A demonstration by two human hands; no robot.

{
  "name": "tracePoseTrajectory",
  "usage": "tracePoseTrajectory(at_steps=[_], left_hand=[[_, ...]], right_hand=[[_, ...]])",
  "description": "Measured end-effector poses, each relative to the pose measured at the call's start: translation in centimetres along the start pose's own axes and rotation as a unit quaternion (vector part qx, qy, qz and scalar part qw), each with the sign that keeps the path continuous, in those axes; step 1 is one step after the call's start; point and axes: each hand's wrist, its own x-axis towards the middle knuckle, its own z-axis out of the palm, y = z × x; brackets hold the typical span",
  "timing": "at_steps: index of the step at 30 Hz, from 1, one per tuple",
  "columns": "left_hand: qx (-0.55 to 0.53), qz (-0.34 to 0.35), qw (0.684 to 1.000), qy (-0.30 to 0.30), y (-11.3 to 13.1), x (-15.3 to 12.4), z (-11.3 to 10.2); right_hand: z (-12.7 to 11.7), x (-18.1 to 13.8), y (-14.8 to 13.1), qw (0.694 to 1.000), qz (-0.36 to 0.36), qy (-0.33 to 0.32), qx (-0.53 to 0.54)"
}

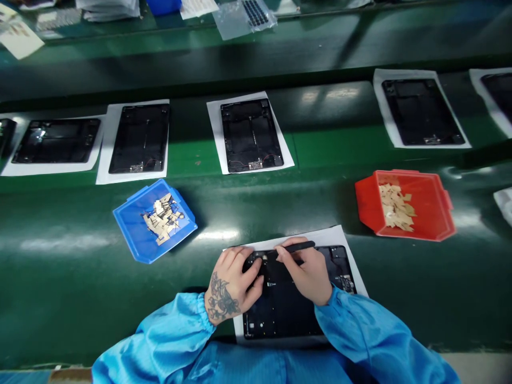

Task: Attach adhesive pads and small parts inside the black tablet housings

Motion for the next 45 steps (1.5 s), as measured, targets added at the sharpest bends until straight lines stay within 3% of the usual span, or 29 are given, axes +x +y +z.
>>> tracePoseTrajectory(at_steps=[17,22,29,35,45], left_hand=[[-0.018,-0.009,1.000,0.016,0.5,0.2,-0.2],[-0.014,-0.013,1.000,-0.003,0.7,0.5,-0.2],[0.027,-0.042,0.997,-0.051,1.6,1.1,0.8],[-0.013,-0.063,0.996,-0.065,1.3,0.3,0.7],[-0.035,-0.075,0.994,-0.067,1.3,0.1,0.3]], right_hand=[[-0.4,0.1,-0.1,1.000,-0.007,-0.002,0.003],[-0.5,0.0,0.1,1.000,-0.012,-0.001,-0.008],[-2.0,0.2,0.8,0.997,0.011,0.066,0.029],[-0.6,0.1,1.0,0.984,0.026,-0.051,0.166],[0.0,0.1,0.9,0.981,-0.069,-0.079,0.160]])
